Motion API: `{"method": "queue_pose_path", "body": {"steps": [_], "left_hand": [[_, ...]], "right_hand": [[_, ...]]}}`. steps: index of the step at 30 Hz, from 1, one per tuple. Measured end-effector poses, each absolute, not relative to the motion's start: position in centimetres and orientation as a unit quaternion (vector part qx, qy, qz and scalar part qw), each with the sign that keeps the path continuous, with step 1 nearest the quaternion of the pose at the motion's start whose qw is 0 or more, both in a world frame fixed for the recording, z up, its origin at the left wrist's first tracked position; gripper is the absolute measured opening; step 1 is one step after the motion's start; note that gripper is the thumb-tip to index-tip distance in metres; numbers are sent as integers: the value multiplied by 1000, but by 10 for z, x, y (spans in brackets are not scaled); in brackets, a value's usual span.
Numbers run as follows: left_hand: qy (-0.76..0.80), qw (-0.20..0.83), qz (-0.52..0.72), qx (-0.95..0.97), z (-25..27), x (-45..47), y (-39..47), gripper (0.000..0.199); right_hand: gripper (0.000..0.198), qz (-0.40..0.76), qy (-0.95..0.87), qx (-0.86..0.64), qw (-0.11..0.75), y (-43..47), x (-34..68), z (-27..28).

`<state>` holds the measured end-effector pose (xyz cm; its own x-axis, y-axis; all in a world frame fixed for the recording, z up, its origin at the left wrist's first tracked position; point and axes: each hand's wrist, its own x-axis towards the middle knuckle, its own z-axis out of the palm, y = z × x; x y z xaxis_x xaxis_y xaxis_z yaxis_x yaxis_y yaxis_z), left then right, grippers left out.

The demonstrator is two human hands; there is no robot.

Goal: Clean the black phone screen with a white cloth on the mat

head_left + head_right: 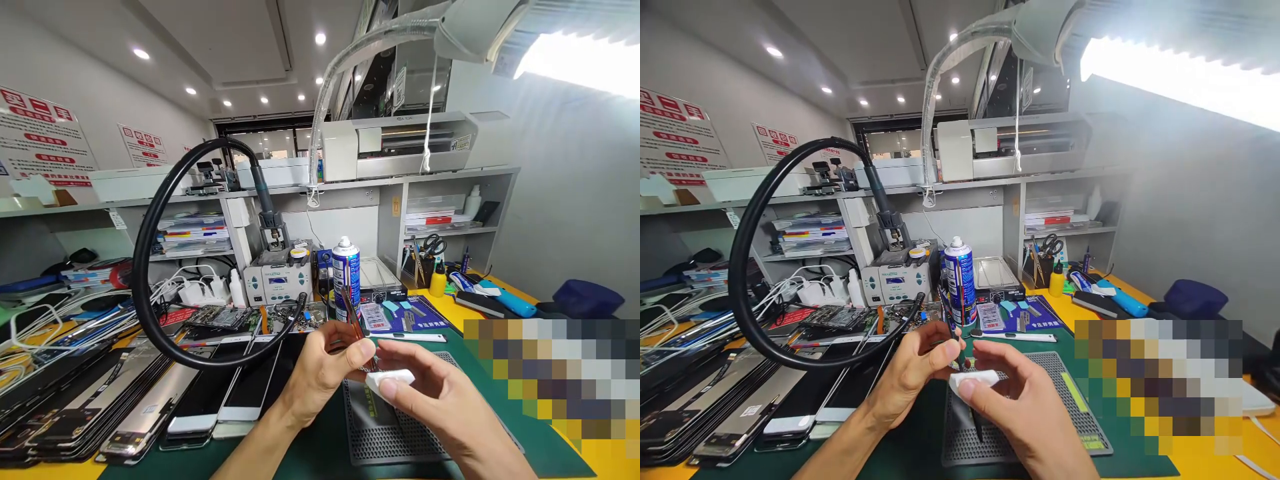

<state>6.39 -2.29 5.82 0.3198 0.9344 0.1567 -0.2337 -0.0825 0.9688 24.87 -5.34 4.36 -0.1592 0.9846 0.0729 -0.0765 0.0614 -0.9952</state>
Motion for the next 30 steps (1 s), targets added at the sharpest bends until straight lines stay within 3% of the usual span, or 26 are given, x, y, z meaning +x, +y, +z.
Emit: {"method": "queue_pose_path", "body": {"steps": [19,30], "left_hand": [[340,588,391,621,58,66,-21,52],[331,590,354,646,54,69,-23,67]], "right_hand": [[49,493,-544,-440,517,-52,250,34],[41,508,-518,-440,529,-53,250,35]]}}
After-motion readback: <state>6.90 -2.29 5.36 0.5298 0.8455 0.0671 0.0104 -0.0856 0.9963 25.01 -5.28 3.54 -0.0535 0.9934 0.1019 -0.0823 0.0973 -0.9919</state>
